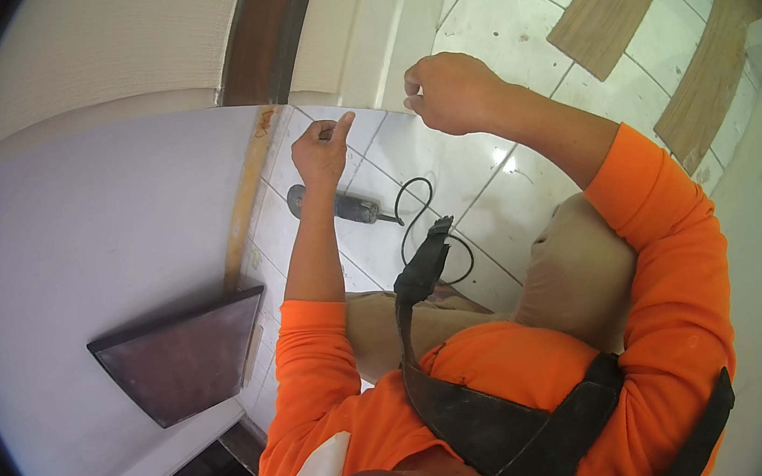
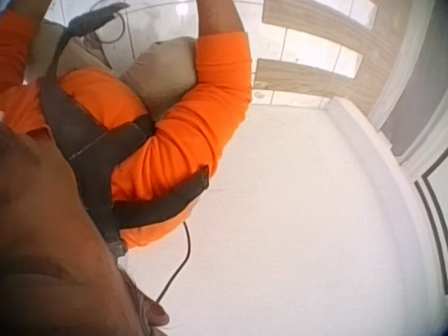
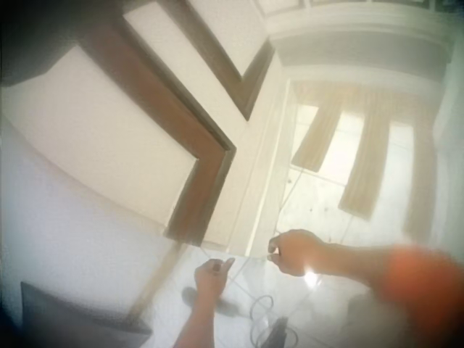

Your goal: The person sits on the floor and uses an angle grinder to smooth the wall surface near the floor. They then place a white trim piece against the wall to check the fit.

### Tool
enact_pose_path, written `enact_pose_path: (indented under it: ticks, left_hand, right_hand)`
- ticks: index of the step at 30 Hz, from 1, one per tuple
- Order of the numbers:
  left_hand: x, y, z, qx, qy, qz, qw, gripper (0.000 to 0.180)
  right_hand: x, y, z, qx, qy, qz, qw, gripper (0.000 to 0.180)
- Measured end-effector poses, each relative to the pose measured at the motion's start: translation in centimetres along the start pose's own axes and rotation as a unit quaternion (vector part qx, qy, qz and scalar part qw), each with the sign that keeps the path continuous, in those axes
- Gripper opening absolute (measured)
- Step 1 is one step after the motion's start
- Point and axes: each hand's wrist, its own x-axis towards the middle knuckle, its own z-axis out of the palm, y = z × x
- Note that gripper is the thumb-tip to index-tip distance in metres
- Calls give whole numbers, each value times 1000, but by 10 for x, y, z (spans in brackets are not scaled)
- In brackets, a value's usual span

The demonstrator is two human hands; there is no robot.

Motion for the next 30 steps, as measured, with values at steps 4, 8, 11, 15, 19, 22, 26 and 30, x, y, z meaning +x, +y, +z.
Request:
enact_pose_path:
  ticks: [4,8,11,15,19,22,26,30]
  left_hand:
    - [7,6,-1,-24,34,-24,999,50]
    - [9,3,-1,-13,55,-5,998,49]
    - [8,6,-4,-23,57,-11,998,49]
    - [10,8,-9,-31,71,6,997,44]
    - [13,-3,-5,-71,131,84,985,37]
    - [16,6,-12,-102,185,110,971,32]
    - [13,-2,-17,-182,190,85,961,32]
    - [16,14,-28,-210,131,-20,969,38]
  right_hand:
    - [0,-2,-3,4,-14,25,1000,27]
    - [1,-1,-1,-6,-17,21,1000,28]
    - [1,0,-1,-9,-19,18,1000,28]
    - [-1,2,-3,-5,-18,19,1000,29]
    - [-3,4,-3,4,-9,11,1000,29]
    - [-3,6,-1,3,-6,16,1000,29]
    - [-3,10,5,-7,20,-27,999,31]
    - [0,23,8,-2,38,-43,998,32]
